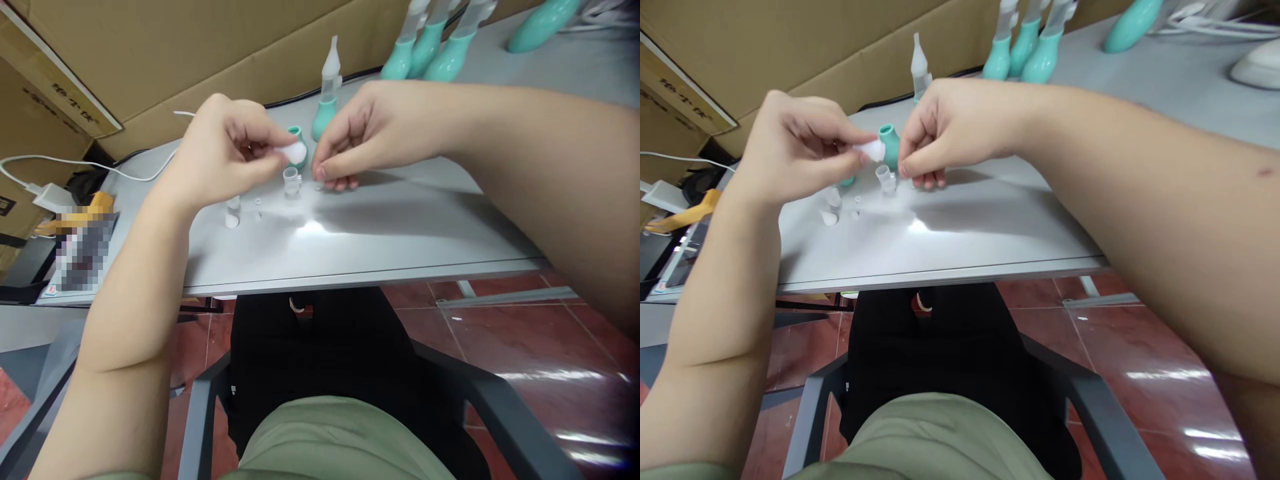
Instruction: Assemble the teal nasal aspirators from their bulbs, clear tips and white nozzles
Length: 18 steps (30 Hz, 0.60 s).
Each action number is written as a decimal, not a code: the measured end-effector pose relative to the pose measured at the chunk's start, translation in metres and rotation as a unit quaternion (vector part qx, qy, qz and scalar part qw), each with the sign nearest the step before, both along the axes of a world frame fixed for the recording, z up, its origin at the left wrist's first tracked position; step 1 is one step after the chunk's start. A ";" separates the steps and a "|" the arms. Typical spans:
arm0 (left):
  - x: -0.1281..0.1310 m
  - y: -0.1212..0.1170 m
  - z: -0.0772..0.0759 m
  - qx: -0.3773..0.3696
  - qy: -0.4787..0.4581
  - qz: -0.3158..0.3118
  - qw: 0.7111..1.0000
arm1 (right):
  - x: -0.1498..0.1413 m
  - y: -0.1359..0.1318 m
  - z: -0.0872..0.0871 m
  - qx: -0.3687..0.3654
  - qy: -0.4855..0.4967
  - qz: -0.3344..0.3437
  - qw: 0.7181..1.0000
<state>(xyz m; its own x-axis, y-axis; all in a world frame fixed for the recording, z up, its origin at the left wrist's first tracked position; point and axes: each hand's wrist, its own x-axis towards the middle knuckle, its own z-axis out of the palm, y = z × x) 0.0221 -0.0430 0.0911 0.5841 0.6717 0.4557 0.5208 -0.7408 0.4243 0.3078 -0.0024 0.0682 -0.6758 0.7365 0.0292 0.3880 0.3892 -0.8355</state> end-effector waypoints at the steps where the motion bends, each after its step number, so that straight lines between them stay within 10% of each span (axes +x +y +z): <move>1: 0.001 -0.003 0.002 0.000 0.032 -0.003 0.999 | 0.003 0.004 -0.002 0.008 -0.033 0.027 0.999; 12: 0.009 -0.013 0.001 -0.071 0.254 -0.049 0.963 | 0.008 0.023 -0.024 0.081 -0.130 0.073 0.985; 18: 0.004 -0.005 -0.008 -0.047 0.196 -0.064 0.977 | 0.000 0.010 -0.006 0.061 -0.183 0.020 0.981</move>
<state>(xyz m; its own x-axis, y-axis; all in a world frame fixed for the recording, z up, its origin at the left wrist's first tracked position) 0.0259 -0.0478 0.0830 0.7841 0.6089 0.1201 0.5618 -0.7787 0.2794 0.3076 0.0077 0.0624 -0.6853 0.7156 -0.1351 0.6361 0.4978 -0.5895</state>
